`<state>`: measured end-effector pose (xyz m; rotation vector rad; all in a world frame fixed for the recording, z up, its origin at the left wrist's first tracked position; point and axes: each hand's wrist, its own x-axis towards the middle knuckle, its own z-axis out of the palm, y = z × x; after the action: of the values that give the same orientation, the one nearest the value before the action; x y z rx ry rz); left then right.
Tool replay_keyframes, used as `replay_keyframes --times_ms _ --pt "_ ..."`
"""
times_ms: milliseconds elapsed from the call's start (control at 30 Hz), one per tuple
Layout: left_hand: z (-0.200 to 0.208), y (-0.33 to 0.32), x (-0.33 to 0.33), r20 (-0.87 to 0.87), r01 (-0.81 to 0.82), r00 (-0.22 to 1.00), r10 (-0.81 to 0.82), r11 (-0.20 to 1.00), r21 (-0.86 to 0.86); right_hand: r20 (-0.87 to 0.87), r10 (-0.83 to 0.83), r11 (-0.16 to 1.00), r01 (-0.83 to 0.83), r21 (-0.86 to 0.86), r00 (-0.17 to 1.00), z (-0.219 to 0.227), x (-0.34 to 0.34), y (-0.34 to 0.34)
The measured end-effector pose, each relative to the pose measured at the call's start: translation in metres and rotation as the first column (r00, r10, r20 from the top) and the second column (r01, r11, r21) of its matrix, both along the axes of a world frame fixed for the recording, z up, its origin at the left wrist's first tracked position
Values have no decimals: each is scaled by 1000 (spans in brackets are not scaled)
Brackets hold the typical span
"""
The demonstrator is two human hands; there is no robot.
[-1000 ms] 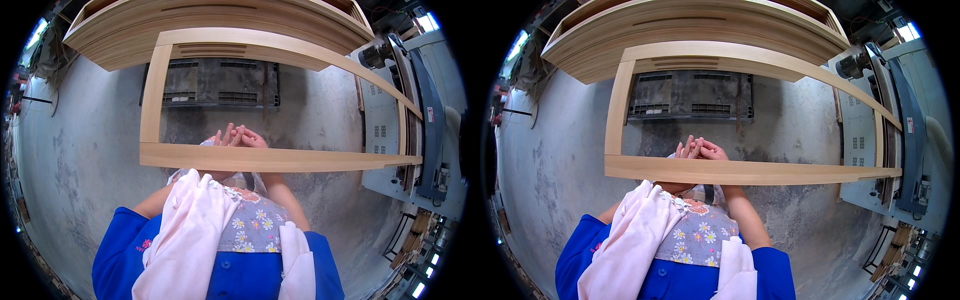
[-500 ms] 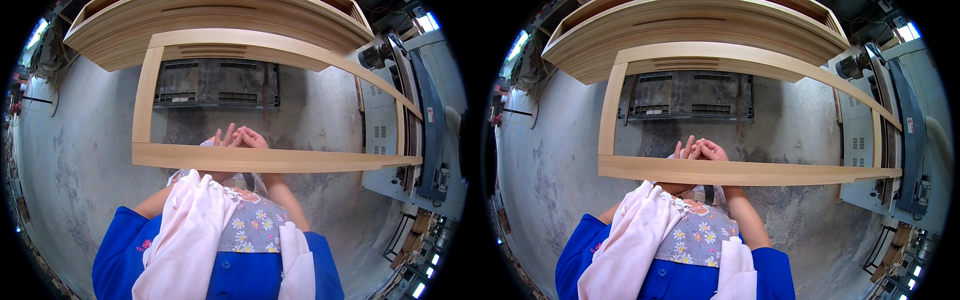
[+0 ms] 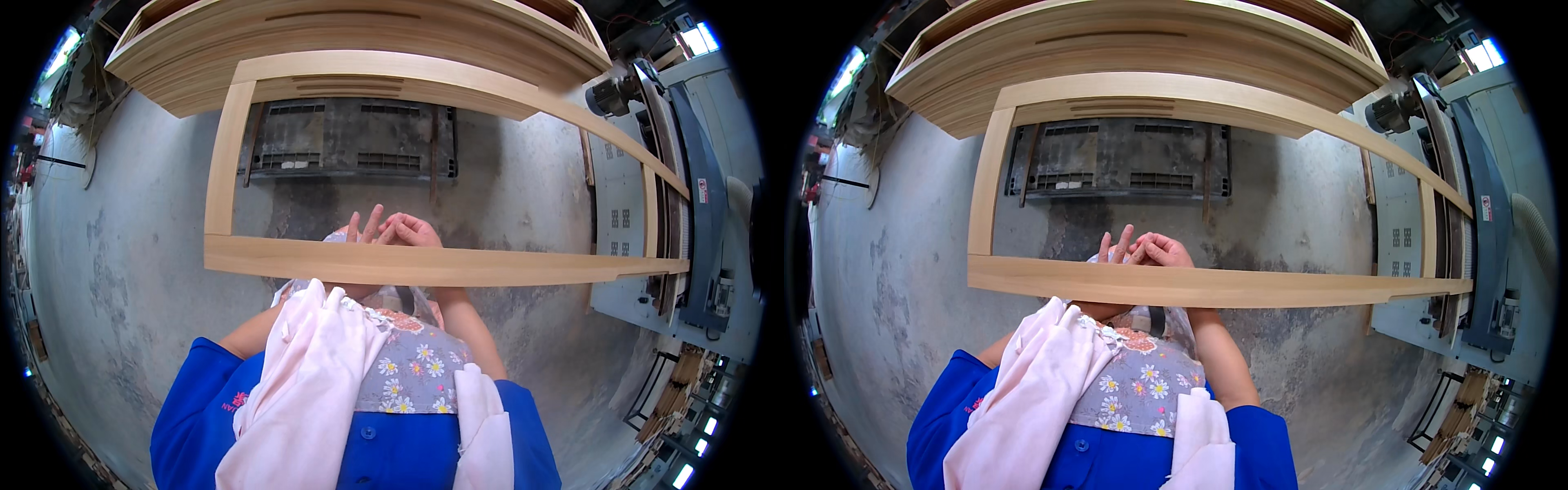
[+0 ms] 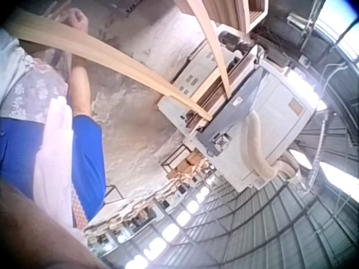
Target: The person lifts a rectangular wooden frame and places it into a larger curved wooden cabinet structure. They adjust the frame's position within the cabinet and then remove it, repeating the process of lifting and placing the frame multiple times.
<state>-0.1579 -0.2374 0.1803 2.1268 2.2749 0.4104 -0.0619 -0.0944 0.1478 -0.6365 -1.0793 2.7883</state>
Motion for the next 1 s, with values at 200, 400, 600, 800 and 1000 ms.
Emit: replay_keyframes --times_ms 200,400,600,800,1000 --pt "-17 1 1 -188 -12 982 16 1000 23 -64 59 998 -56 40 996 -20 -3 2" --pt "-10 7 5 -11 -33 999 33 999 31 -51 31 1000 -30 7 998 -14 -1 3" --pt "-10 12 7 -2 -18 1000 18 999 -29 -42 45 999 -45 10 998 -14 5 11" --pt "1 2 -11 853 174 517 -76 985 -18 76 -196 980 192 58 978 -41 63 13" --pt "11 -6 10 955 101 -272 -122 983 154 462 -658 751 560 350 595 -56 205 47"
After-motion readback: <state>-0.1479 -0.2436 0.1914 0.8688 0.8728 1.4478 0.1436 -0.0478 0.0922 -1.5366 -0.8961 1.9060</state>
